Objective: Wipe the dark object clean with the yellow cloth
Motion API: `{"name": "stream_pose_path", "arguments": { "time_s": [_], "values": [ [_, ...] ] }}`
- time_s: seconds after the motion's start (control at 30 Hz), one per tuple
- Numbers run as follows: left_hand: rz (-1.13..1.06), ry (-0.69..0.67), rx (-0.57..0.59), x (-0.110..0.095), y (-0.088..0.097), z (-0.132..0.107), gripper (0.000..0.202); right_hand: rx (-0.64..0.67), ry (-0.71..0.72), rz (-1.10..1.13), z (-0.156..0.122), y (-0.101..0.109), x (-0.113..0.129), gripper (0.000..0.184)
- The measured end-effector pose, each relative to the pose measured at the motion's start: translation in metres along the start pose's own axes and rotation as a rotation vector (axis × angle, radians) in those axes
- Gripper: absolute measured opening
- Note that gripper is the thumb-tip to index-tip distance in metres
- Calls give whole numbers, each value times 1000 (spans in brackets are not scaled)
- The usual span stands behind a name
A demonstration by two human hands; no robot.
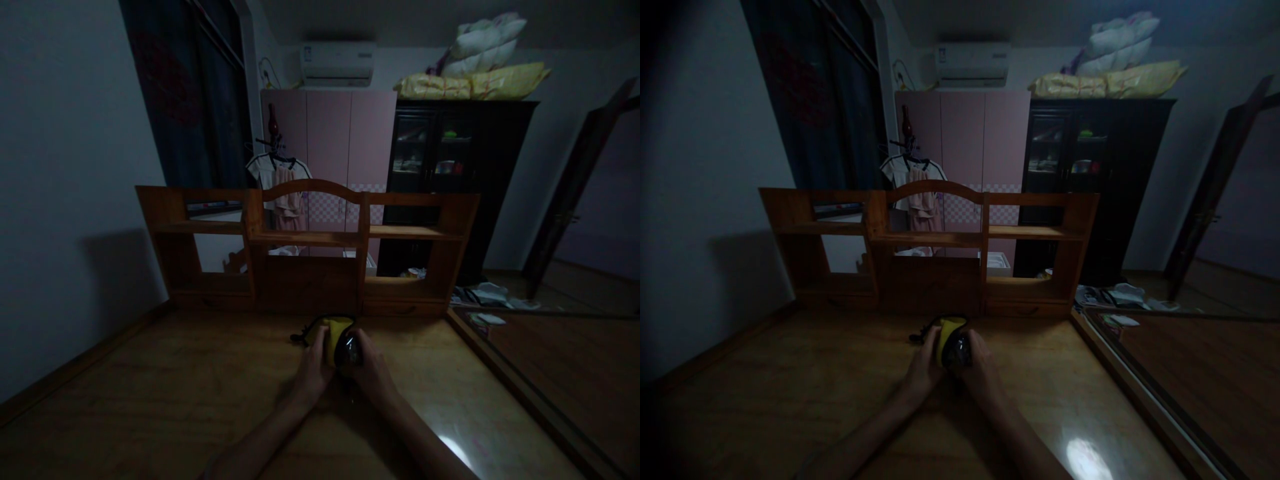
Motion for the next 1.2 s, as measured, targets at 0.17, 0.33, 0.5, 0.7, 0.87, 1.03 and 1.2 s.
{"name": "stream_pose_path", "arguments": {
  "time_s": [0.17,0.33,0.5,0.7,0.87,1.03,1.2],
  "values": [
    [9,16,-26,1,1,-2,61,10,37,-15,-2,-3,-5,60],
    [3,-32,-11,10,-2,-4,69,40,37,5,-1,-6,-1,57],
    [27,9,-34,18,-1,-6,66,69,27,14,-1,-7,3,52],
    [-41,-2,-27,-10,3,-4,50,83,-2,-43,-2,-4,6,49],
    [98,-29,-203,-27,16,-2,56,22,-26,-86,1,4,6,35],
    [304,-38,-214,-32,20,0,51,-16,-47,-112,1,7,1,30],
    [268,-15,-95,-23,11,3,46,-25,-45,-191,0,6,1,32]
  ]
}}
Point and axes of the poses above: each hand's wrist, its own z-axis towards the middle knuckle, its own y-axis out of the back of the hand, x = y × z, the point moved 6 cm from there along z, towards the middle knuckle, and after that the axes turned 7 degrees about x, right-handed, at the moved point
